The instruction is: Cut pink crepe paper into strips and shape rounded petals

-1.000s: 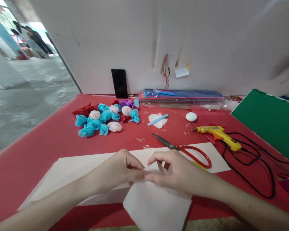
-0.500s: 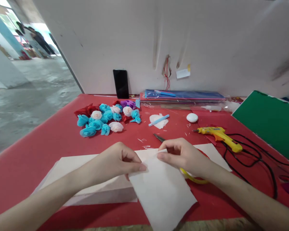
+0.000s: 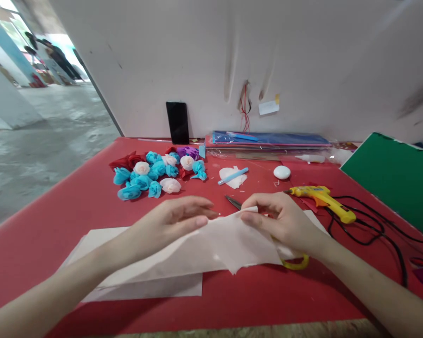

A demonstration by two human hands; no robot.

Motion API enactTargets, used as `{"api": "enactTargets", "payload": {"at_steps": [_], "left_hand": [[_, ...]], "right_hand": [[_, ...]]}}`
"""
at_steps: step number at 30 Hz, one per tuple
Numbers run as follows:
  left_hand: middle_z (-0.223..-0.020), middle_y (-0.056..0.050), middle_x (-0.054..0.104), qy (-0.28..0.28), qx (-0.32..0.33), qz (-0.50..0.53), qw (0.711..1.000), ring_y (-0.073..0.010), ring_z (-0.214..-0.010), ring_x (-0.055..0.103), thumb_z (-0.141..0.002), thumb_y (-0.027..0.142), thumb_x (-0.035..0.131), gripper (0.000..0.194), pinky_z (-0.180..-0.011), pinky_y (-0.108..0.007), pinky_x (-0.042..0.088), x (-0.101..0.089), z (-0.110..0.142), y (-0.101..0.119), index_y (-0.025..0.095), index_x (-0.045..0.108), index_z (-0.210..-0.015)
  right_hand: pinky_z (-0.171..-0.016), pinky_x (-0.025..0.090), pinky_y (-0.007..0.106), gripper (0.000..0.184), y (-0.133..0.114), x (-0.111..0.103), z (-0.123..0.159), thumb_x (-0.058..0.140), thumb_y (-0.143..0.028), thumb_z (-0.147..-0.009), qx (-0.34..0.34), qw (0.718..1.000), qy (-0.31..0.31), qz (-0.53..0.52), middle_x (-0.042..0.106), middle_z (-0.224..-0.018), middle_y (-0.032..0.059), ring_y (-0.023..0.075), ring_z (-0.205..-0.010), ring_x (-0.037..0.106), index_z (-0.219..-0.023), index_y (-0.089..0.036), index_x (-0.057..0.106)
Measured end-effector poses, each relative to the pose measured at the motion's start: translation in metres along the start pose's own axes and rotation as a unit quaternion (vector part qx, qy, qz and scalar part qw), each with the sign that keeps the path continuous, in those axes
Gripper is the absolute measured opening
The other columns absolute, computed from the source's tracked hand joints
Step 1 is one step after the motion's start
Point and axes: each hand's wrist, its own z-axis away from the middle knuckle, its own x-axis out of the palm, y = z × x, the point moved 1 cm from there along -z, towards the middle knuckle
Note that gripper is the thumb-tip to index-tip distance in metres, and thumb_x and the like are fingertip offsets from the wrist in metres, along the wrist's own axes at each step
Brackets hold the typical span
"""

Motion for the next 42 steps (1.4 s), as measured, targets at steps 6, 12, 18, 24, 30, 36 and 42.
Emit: {"api": "enactTargets", "payload": {"at_steps": [6,12,18,24,30,36,42], "left_hand": [[-0.054,0.003,0.045,-0.038,-0.017,-0.034,0.999,-0.0089,-0.050,0.037,-0.084,0.042,0.045,0.038,-0.047,-0.020,0.031,0.026,0.012,0.010,0.015,0.057,-0.061],[-0.050,0.007,0.021,-0.110,-0.037,-0.023,0.993,-0.0069,-0.046,0.018,-0.085,0.038,0.044,0.041,-0.041,-0.023,0.016,0.036,0.020,0.015,0.017,0.033,-0.051],[-0.052,0.006,0.022,-0.107,-0.020,-0.074,0.991,-0.0078,-0.048,0.018,-0.085,0.037,0.043,0.039,-0.043,-0.023,0.017,0.034,0.017,0.012,0.017,0.034,-0.052],[-0.052,0.006,0.023,-0.115,-0.041,-0.069,0.990,-0.0083,-0.048,0.021,-0.085,0.040,0.042,0.040,-0.044,-0.024,0.019,0.023,0.012,0.016,0.018,0.033,-0.053],[-0.053,0.006,0.019,-0.144,-0.036,-0.038,0.988,-0.0081,-0.048,0.018,-0.085,0.037,0.044,0.042,-0.044,-0.024,0.017,0.022,0.014,0.019,0.018,0.027,-0.052],[-0.053,0.006,0.022,-0.160,-0.039,-0.037,0.986,-0.0084,-0.049,0.018,-0.086,0.036,0.042,0.037,-0.044,-0.025,0.015,0.026,0.015,0.016,0.017,0.036,-0.055],[-0.053,0.006,0.029,-0.138,-0.025,0.004,0.990,-0.0078,-0.049,0.025,-0.086,0.035,0.045,0.037,-0.045,-0.022,0.022,0.023,0.011,0.014,0.017,0.041,-0.054]], "right_hand": [[-0.058,0.037,0.017,0.006,-0.005,0.003,0.003,0.062,-0.025,-0.080,0.014,0.998,-0.059,-0.036,0.059,-0.073,-0.0056,0.0060,-0.063,0.048,-0.078,-0.020,0.062],[-0.062,0.038,0.017,0.009,-0.016,0.007,0.010,0.063,-0.028,-0.079,0.016,0.987,-0.157,-0.002,0.063,-0.076,-0.0042,0.0077,-0.069,0.052,-0.081,-0.019,0.065],[-0.052,0.034,0.015,0.016,-0.017,0.016,0.013,0.055,-0.025,-0.085,-0.025,0.987,-0.134,0.089,0.059,-0.064,-0.0052,0.0043,-0.056,0.047,-0.076,-0.016,0.065],[-0.052,0.036,0.016,0.019,0.001,-0.016,0.000,0.057,-0.029,-0.084,0.006,0.978,-0.191,0.078,0.055,-0.055,-0.0047,0.0057,-0.052,0.049,-0.073,-0.015,0.064],[-0.059,0.038,0.018,0.019,0.002,-0.025,-0.005,0.054,-0.031,-0.085,0.048,0.983,-0.167,0.060,0.058,-0.067,-0.0021,0.0089,-0.063,0.052,-0.075,-0.016,0.060],[-0.061,0.037,0.018,0.015,-0.006,0.004,0.004,0.055,-0.029,-0.085,-0.002,0.978,-0.208,0.009,0.061,-0.075,-0.0025,0.0079,-0.067,0.050,-0.087,-0.017,0.065],[-0.045,0.029,0.018,0.020,-0.006,0.001,0.007,0.055,-0.029,-0.085,0.002,0.981,-0.191,0.015,0.041,-0.052,-0.0067,0.0043,-0.046,0.034,-0.083,-0.014,0.069]]}}
